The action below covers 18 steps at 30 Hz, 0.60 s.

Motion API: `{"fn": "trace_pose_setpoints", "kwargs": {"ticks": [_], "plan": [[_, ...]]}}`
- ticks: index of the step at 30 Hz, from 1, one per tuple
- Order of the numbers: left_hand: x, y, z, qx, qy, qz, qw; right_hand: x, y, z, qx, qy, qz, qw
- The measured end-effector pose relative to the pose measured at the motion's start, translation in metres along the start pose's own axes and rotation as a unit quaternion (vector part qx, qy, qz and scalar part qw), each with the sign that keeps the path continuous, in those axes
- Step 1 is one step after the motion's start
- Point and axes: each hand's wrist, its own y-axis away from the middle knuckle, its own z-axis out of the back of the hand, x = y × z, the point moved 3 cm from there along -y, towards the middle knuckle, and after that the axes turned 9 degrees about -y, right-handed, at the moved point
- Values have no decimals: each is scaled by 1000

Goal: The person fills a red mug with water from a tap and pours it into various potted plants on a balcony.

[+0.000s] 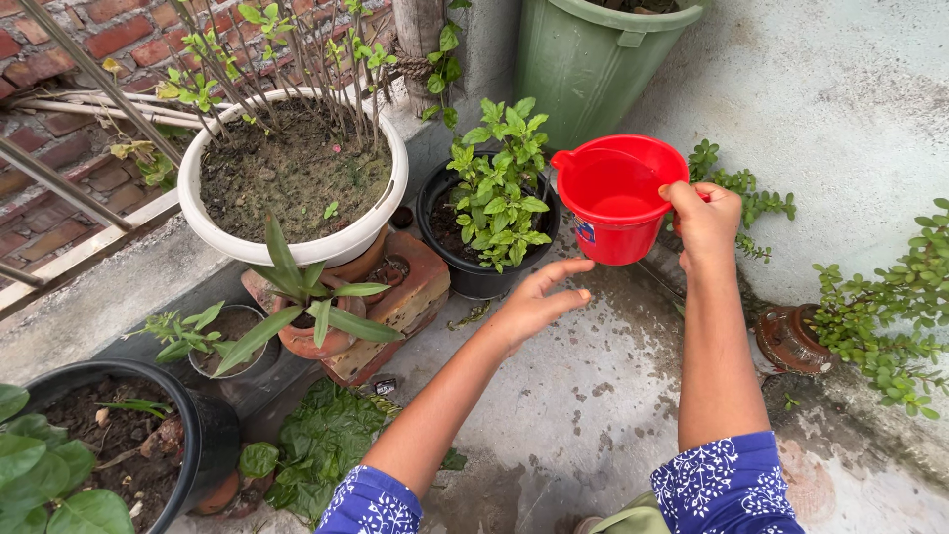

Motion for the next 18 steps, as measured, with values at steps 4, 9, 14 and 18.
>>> {"fn": "trace_pose_setpoints", "kwargs": {"ticks": [4, 9, 14, 18], "plan": [[30, -11, 15, -86, 55, -8, 995, -14, -7, 8, -8, 4, 1, 1000], [32, -2, 59, -229, 91, 46, 968, -56, -20, 23, -16, -19, -28, 999], [30, 3, 70, -237, 80, 82, 965, -103, -30, 40, -7, 1, -39, 999], [37, 4, 72, -237, 77, 107, 962, -134, -32, 54, -4, 38, -64, 997]]}}
